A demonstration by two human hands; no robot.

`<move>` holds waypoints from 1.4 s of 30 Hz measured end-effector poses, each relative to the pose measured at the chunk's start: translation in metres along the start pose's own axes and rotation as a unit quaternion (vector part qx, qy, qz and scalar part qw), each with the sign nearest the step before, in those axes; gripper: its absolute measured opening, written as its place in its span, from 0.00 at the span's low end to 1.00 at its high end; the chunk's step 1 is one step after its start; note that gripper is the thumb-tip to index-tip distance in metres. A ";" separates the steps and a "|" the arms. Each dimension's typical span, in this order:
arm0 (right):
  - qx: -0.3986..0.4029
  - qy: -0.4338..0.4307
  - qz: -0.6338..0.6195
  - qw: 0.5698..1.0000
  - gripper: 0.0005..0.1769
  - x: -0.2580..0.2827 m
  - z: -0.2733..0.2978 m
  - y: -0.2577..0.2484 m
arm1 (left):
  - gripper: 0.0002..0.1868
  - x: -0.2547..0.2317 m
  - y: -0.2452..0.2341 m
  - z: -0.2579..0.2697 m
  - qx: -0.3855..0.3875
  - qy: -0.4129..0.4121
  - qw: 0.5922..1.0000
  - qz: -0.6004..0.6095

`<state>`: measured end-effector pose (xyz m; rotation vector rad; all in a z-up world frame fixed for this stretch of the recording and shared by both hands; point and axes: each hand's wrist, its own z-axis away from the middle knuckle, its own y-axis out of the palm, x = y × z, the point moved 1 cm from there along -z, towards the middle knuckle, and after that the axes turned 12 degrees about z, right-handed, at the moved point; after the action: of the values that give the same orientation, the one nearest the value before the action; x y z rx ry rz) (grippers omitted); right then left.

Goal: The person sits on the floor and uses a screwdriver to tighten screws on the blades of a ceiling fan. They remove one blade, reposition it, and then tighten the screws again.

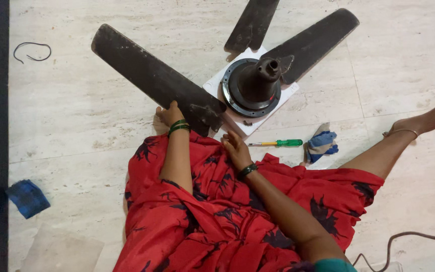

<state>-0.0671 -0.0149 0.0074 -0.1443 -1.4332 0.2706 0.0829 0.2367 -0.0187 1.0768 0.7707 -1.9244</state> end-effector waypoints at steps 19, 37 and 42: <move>0.011 0.071 -0.267 0.961 0.15 0.090 -0.041 -0.007 | 0.27 -0.023 -0.036 0.005 0.205 -0.124 0.810 0.536; -0.017 0.019 -0.537 0.843 0.25 0.119 0.045 -0.091 | 0.30 -0.061 -0.053 0.123 0.458 -0.277 0.546 0.645; -0.125 0.047 -0.657 0.742 0.23 0.104 0.014 -0.166 | 0.30 -0.050 -0.059 0.174 0.670 -0.201 0.568 0.433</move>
<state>-0.0530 -0.1477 0.1518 0.6387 -1.1551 -1.0916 -0.0214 0.1458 0.1119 1.2634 -1.5653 -1.4395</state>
